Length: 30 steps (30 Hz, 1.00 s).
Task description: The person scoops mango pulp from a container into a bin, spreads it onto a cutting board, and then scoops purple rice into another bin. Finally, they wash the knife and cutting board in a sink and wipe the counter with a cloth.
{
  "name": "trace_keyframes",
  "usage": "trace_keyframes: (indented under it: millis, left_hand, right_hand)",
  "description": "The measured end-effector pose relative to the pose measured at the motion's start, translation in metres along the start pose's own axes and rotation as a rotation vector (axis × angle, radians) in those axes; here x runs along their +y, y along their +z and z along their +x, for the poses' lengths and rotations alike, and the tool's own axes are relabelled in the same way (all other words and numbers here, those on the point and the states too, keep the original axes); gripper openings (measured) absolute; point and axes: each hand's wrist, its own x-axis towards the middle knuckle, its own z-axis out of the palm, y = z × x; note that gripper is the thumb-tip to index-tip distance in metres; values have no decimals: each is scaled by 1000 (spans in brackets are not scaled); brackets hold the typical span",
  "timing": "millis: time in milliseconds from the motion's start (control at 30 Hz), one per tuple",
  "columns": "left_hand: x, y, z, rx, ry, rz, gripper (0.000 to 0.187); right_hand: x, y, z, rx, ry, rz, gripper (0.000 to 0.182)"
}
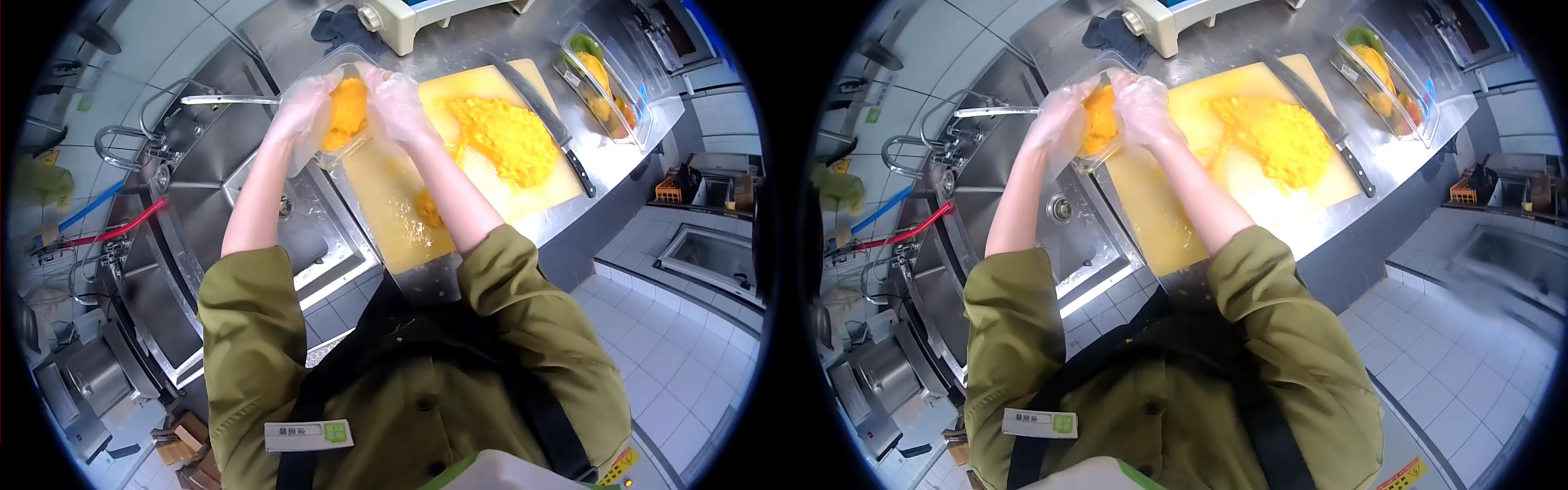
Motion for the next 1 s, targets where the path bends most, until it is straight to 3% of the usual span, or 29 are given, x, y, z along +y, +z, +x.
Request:
trace_keyframes:
  millis: [33, 100, 133, 200, 267, 300, 400, 433, 467, 500, 533, 567, 633, 700, 733, 800, 900, 933, 967, 1000]
  left_hand:
    - [11, -1, 2, 69, -161, -57, 32]
    - [51, 5, -3, 199, -495, -175, 28]
    - [64, 8, -11, 229, -401, -33, 29]
    - [88, 21, -26, 266, -188, 249, 33]
    - [96, 45, -34, 354, 44, 254, 38]
    - [94, 65, -36, 382, 407, 312, 35]
    - [103, 122, -40, 48, 187, 511, 49]
    - [77, 141, -30, 17, 394, 547, 42]
    - [65, 166, -15, 56, 92, 378, 33]
    - [54, 191, 2, 97, -208, 210, 34]
    - [24, 208, 20, 111, -130, 346, 37]
    - [-13, 222, 37, 129, -48, 483, 40]
    - [-21, 237, 50, 100, 6, 474, 45]
    - [16, 255, 50, 12, -60, 176, 49]
    - [30, 260, 49, -96, -150, 221, 48]
    - [51, 270, 53, -298, -320, 299, 48]
    - [41, 280, 56, -398, -284, 455, 52]
    - [46, 282, 54, -358, -331, 321, 52]
    - [51, 282, 49, -314, -377, 186, 53]
    - [55, 281, 44, -268, -420, 53, 54]
  right_hand:
    - [-6, -9, -1, -49, 28, -43, 39]
    - [11, -18, 5, 71, -207, 6, 35]
    - [22, -18, 8, 128, -318, 31, 33]
    - [41, -18, 8, 219, -339, 231, 34]
    - [53, -50, -16, 380, -558, -139, 41]
    - [57, -67, -38, 432, -428, -276, 41]
    - [99, -106, -102, 592, -191, -251, 35]
    - [123, -117, -125, 662, -83, -296, 32]
    - [148, -123, -145, 726, 23, -336, 30]
    - [167, -126, -155, 896, 201, 135, 30]
    - [183, -128, -160, 1032, 368, 626, 31]
    - [193, -132, -159, 1033, 342, 415, 30]
    - [210, -136, -156, 1013, 295, 0, 30]
    - [221, -137, -131, 984, 256, -93, 31]
    - [216, -132, -121, 970, 278, -91, 31]
    - [207, -122, -104, 951, 263, 36, 33]
    - [192, -115, -88, 778, 389, 345, 35]
    - [188, -112, -83, 688, 452, 463, 36]
    - [188, -102, -76, 780, 215, 648, 37]
    - [187, -97, -72, 797, 240, 757, 38]
